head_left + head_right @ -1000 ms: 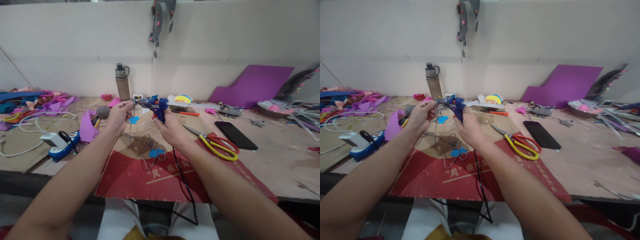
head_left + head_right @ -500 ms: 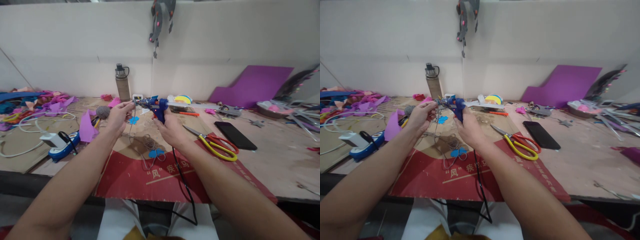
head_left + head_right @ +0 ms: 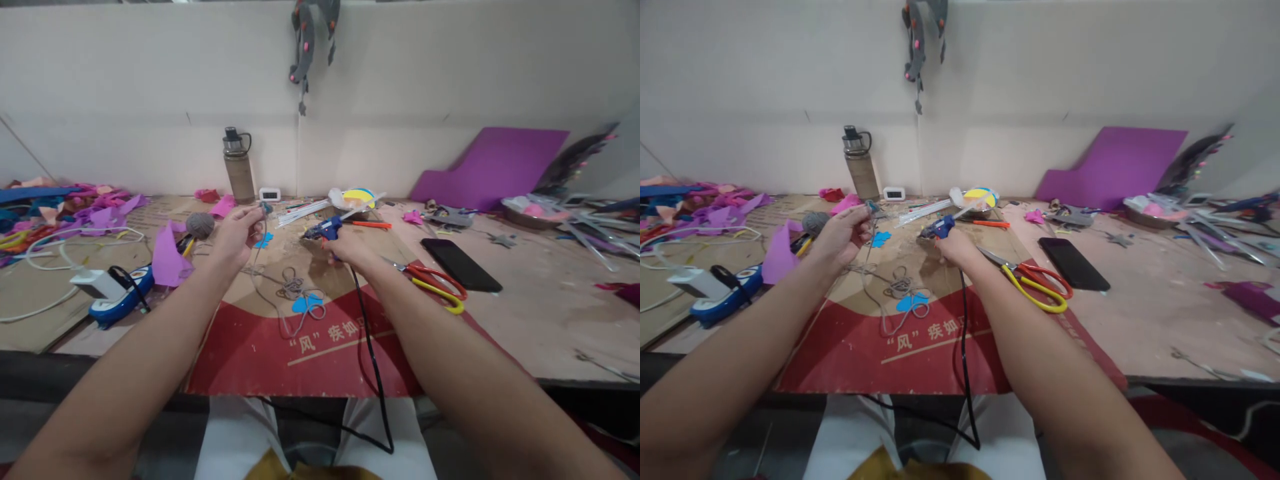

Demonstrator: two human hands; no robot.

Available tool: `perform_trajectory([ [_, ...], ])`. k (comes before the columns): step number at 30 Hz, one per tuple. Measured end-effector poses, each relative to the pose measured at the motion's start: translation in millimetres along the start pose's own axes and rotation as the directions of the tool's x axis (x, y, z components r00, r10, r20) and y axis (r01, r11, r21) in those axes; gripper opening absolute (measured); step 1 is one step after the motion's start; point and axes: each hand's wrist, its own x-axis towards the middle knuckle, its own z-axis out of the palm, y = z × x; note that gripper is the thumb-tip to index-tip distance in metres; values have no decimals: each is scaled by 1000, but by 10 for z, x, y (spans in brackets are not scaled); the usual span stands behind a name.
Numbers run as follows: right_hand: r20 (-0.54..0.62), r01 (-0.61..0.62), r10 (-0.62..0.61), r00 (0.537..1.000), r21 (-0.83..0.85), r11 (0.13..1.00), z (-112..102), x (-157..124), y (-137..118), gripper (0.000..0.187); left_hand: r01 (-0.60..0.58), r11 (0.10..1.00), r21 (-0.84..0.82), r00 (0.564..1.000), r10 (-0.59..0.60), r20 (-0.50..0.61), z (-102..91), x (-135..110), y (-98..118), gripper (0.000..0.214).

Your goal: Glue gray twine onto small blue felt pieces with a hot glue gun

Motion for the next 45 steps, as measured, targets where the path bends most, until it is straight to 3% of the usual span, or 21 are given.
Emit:
perform_trajectory([
  [3, -205, 84, -170, 964, -373, 924, -85, -68, -25, 22, -141, 969, 203, 989, 148, -20, 53, -52, -36, 15],
  [5, -302, 173, -300, 905, -383, 907, -94, -158, -119, 24, -278, 884, 376, 953, 302, -6, 84, -95, -41, 13],
  [8, -293, 377, -357, 887, 11, 926, 33, -285, -293, 19, -403, 712, 576, 898, 430, 97, 133, -179, -22, 12],
  [10, -226, 422, -361, 905, 357, 833, 190, -337, -382, 23, -428, 648, 630, 884, 446, 141, 171, -238, -6, 12],
  [12, -127, 348, -354, 927, 645, 680, 348, -362, -432, 33, -440, 638, 632, 881, 445, 164, 207, -285, 3, 11],
  [15, 10, 180, -333, 943, 827, 533, 490, -382, -463, 43, -434, 665, 608, 891, 416, 181, 242, -317, -4, 14],
  [18, 34, 140, -328, 944, 860, 491, 497, -403, -476, 41, -388, 722, 573, 918, 358, 170, 256, -318, -27, 13],
  [21, 13, 172, -333, 943, 838, 519, 457, -414, -480, 29, -332, 815, 476, 943, 298, 149, 267, -313, -49, 10],
  [25, -114, 314, -330, 937, 688, 654, 423, -394, -457, 14, -225, 894, 388, 974, 196, 113, 286, -317, -60, 15],
  [31, -317, 530, -425, 848, 457, 715, 366, -394, -443, 11, -169, 944, 285, 983, 140, 119, 311, -328, -58, 19],
  [35, -346, 564, -452, 822, 389, 728, 335, -412, -443, 9, -124, 967, 221, 988, 100, 116, 322, -342, -51, 23],
  [45, -344, 560, -460, 819, 304, 771, 314, -393, -411, 11, -109, 973, 203, 987, 82, 140, 301, -344, -38, 23],
])
